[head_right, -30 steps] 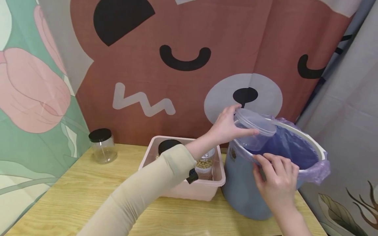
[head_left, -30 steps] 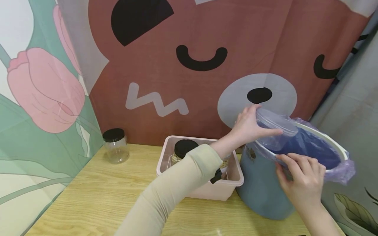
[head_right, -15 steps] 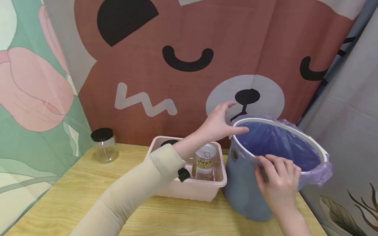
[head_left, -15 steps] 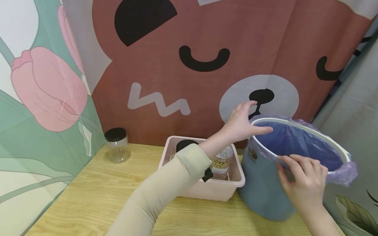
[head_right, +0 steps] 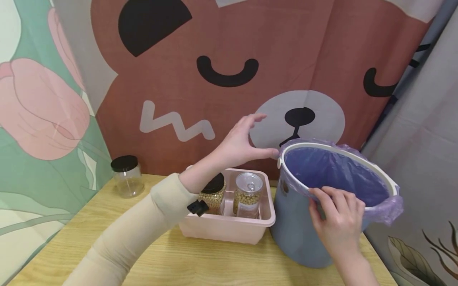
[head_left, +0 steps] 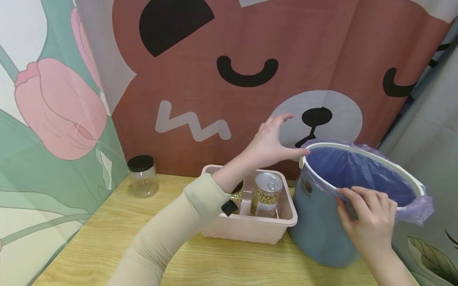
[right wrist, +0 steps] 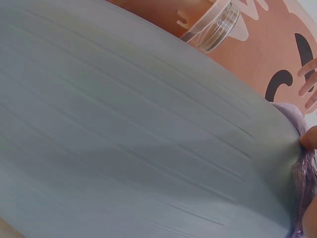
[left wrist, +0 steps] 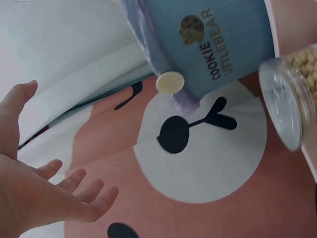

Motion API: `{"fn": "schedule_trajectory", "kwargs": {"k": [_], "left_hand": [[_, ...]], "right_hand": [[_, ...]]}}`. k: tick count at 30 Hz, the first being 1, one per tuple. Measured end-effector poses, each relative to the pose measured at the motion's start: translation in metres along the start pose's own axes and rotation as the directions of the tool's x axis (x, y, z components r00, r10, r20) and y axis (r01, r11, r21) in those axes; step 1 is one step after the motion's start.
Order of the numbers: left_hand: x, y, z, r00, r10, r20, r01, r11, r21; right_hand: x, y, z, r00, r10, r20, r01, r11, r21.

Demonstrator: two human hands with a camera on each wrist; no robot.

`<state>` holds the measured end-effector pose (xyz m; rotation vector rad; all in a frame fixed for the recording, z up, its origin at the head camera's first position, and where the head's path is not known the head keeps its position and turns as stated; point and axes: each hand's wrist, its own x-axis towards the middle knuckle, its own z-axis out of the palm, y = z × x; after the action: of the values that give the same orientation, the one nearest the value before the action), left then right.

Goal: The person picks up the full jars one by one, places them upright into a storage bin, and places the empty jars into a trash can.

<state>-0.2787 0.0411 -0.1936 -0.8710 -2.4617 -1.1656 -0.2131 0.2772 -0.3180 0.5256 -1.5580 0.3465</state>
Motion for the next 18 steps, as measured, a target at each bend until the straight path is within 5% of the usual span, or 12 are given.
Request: {"fn": "schedule_trajectory", "kwargs": {"k": [7,18], "left_hand": [[-0.016,-0.004,-0.023,1.000,0.023,-0.016,-0.023,1.000,0.021],[-0.044,-0.017,-0.056,0.982,0.151,-0.116,-0.138,0.984,0.115]], "right_hand": [[0.000,0.000,0.000,1.000,0.001,-0.003,-0.001,1.000,0.005],[0.000,-0.002,0.000,1.000,0.001,-0.004,-0.001,1.000,0.008]]}}
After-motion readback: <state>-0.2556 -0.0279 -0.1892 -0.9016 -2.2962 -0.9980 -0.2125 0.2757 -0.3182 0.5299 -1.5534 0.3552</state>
